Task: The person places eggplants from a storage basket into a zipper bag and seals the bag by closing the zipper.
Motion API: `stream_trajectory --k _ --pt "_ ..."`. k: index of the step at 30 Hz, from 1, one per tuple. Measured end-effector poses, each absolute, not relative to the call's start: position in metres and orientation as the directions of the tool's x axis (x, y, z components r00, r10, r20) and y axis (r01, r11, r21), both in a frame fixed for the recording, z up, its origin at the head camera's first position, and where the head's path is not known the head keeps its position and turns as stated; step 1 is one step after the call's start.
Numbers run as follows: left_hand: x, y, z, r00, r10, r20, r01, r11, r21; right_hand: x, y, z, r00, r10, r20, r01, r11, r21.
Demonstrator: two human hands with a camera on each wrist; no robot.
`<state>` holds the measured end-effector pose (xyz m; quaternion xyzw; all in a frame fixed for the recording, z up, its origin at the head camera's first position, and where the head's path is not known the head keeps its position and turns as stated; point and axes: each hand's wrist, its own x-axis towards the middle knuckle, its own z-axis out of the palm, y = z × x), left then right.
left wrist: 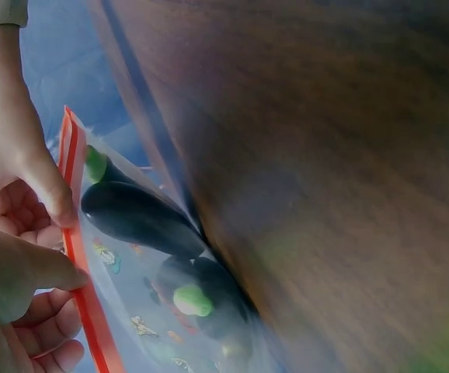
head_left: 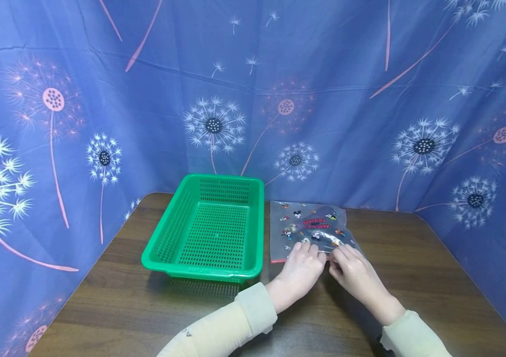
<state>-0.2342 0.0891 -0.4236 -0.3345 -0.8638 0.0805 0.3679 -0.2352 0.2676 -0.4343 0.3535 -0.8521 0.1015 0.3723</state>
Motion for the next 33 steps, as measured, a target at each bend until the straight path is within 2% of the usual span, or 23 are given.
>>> stream_trajectory --k 13,23,33 --pt "-0.231 0.088 -0.429 -0.519 0.637 0.57 0.521 0.764 -0.379 -0.23 0.284 -0.441 -0.515 -0.514 0.686 -0.648 0.758 0.081" --pt "-0.232 0.087 -0.433 -0.515 0.63 0.58 0.524 0.768 -0.369 -0.229 0.297 -0.445 -0.506 -0.512 0.694 -0.65 0.755 0.084" --pt "-0.234 0.085 -0.435 -0.531 0.63 0.567 0.531 0.769 -0.357 -0.228 0.314 -0.448 -0.531 -0.495 0.688 -0.629 0.774 0.07"
